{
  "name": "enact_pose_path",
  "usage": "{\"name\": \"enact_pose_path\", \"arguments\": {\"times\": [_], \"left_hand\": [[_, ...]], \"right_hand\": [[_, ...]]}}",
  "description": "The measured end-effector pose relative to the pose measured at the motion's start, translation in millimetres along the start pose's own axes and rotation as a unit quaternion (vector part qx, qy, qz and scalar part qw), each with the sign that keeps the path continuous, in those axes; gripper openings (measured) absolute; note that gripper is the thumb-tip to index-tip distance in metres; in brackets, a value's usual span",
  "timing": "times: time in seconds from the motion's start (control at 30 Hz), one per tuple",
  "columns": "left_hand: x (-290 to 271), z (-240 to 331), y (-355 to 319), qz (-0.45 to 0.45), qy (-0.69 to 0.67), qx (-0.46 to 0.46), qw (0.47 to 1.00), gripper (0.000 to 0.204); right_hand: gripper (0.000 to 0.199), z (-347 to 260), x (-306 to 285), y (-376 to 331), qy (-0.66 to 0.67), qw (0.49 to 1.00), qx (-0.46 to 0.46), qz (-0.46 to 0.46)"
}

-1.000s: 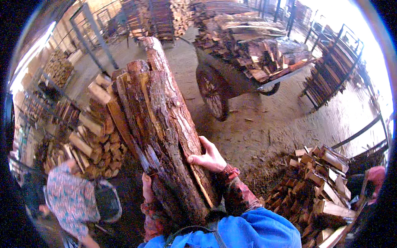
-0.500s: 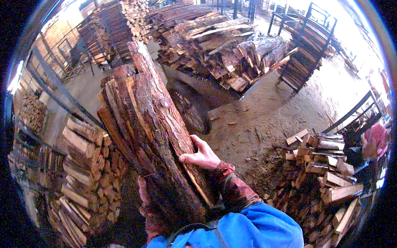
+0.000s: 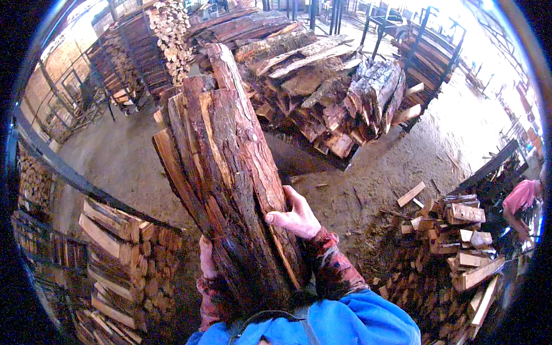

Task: The person picks up split logs from a pile and stacks them into a wheelbarrow. The person repeatedly lifts the wood and places it into the container, organizing the pieces as they fill the wheelbarrow.

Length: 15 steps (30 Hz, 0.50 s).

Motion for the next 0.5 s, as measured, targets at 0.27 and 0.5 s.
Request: {"name": "enact_pose_path", "arguments": {"times": [0.27,0.5], "left_hand": [[39,37,79,-0.037,0.078,0.089,0.992,0.06],[81,36,140,-0.085,0.028,0.037,0.995,0.059]], "right_hand": [[0.081,-24,-31,99,0.016,0.996,-0.081,-0.036],[0.084,-50,-77,151,0.005,0.993,-0.11,-0.03]]}}
Point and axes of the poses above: each hand's wrist, its own y-axis towards the middle knuckle, its own x-axis out of the palm, z = x × y, the point moved 9 cm from there along y, towards the middle knuckle, and after that the axes turned 15 degrees about -x, right-handed, at the moved point
